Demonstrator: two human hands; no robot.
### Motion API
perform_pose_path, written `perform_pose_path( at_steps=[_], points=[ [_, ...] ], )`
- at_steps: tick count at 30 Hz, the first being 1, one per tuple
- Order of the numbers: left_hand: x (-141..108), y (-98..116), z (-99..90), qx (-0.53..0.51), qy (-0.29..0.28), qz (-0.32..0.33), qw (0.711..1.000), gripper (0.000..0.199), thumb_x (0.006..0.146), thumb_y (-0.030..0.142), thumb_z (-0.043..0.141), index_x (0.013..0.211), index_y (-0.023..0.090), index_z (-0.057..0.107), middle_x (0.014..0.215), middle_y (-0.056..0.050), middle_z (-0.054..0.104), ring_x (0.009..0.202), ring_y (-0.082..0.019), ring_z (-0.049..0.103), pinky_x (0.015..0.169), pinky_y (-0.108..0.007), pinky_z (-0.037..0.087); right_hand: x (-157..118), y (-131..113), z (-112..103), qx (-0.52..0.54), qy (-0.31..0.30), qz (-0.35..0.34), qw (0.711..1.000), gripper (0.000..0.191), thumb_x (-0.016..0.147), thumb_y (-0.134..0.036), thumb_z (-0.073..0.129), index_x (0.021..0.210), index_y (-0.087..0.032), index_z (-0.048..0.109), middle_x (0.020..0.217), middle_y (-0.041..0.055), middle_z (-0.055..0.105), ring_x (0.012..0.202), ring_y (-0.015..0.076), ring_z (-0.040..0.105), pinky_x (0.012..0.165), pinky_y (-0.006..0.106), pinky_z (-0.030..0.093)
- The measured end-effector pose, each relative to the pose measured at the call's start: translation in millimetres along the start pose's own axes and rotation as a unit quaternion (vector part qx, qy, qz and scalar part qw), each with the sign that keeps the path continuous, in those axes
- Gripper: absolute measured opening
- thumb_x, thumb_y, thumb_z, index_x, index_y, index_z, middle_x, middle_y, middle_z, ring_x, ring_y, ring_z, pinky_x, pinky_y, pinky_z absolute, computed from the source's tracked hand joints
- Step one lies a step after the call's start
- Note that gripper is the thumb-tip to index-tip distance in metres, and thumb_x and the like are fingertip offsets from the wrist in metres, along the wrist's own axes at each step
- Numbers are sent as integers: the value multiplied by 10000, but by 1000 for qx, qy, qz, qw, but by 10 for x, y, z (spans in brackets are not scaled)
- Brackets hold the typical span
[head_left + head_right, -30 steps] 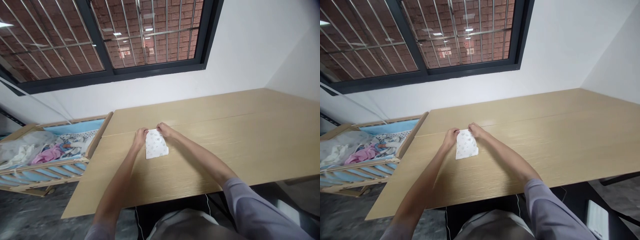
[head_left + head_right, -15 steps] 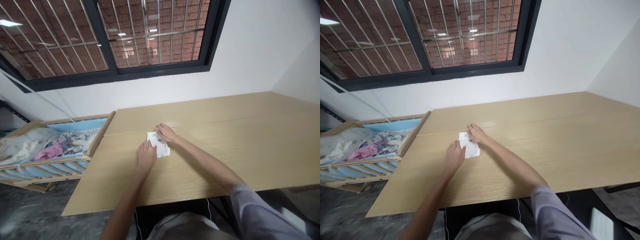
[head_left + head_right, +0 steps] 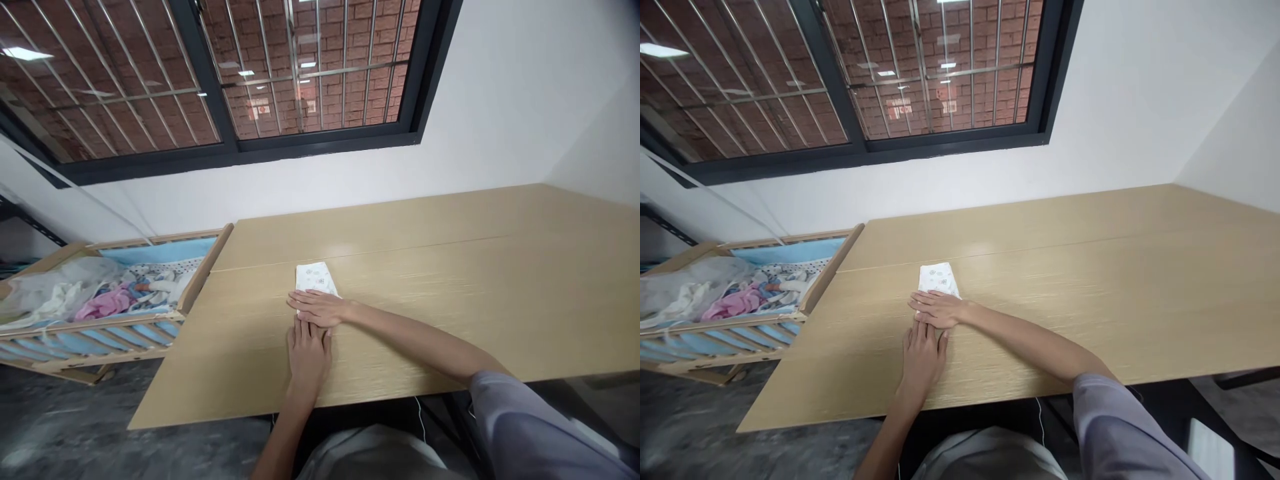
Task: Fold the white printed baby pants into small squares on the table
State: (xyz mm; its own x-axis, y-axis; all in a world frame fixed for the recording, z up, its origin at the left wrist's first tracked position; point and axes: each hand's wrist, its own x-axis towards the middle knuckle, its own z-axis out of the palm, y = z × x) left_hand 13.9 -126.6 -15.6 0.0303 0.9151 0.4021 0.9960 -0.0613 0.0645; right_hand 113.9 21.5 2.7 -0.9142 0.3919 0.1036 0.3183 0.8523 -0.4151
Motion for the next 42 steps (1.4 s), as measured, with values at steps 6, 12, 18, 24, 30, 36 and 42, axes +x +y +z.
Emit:
perform_pose_path(
  at_steps=[6, 12, 18, 24, 30, 36, 42],
  points=[
    [10, 6, -12, -5, -17, -6, 1000, 515, 1026, 378, 391, 1402, 71, 562, 1498, -226, 522, 1383, -353, 494, 1097, -520, 424, 126, 320, -39, -63, 9, 35, 997, 671, 1059, -569, 227, 1622, -203, 250, 1684, 76, 165, 1570, 228, 105, 1275, 453, 79],
    [20, 25, -69, -2, -29, -3, 1000, 541, 1019, 386, 414, 1404, 32, 555, 1499, -256, 507, 1385, -358, 492, 1101, -502, 428, 301, 690, -172, -85, 37, 68, 993, 702, 1049, -585, 200, 1633, -195, 209, 1689, 68, 136, 1571, 228, 97, 1279, 440, 72],
    [19, 38, -81, -2, -38, -9, 999, 539, 1018, 378, 416, 1408, 30, 548, 1505, -251, 503, 1371, -358, 503, 1106, -489, 420, 441, 1006, -258, -99, 52, 98, 989, 724, 1046, -574, 173, 1636, -153, 179, 1693, 84, 104, 1573, 230, 81, 1281, 439, 56],
    [33, 9, -81, -16, -46, -1, 999, 533, 1015, 376, 415, 1405, 37, 547, 1500, -263, 501, 1381, -368, 490, 1103, -506, 416, 493, 1153, -378, -51, 52, 137, 988, 730, 1051, -543, 176, 1617, -84, 222, 1686, 130, 158, 1572, 238, 92, 1283, 425, 56],
    [59, -146, -72, 9, -68, 47, 997, 459, 1015, 301, 418, 1400, 85, 546, 1479, -221, 541, 1362, -329, 517, 1084, -475, 430, 270, 917, -545, 6, 117, 167, 979, 738, 1053, -565, 209, 1630, -107, 158, 1704, 152, 70, 1577, 269, 50, 1269, 470, 94],
    [174, -325, -104, -16, -91, 79, 993, 391, 1001, 180, 408, 1353, 113, 563, 1411, -201, 595, 1287, -295, 572, 1037, -442, 449, -367, 282, -640, -52, 151, 91, 983, 478, 951, -478, 601, 1327, -185, 643, 1415, 181, 527, 1342, 336, 462, 1124, 530, 340],
    [426, -598, -260, -76, -135, 135, 979, 359, 913, 26, 446, 1148, 193, 660, 1209, -101, 701, 1115, -222, 633, 992, -356, 463, -910, -31, -385, -74, 113, 82, 987, 295, 978, -367, 583, 1161, -182, 723, 1095, 116, 682, 1033, 262, 630, 933, 417, 481]
  ],
)
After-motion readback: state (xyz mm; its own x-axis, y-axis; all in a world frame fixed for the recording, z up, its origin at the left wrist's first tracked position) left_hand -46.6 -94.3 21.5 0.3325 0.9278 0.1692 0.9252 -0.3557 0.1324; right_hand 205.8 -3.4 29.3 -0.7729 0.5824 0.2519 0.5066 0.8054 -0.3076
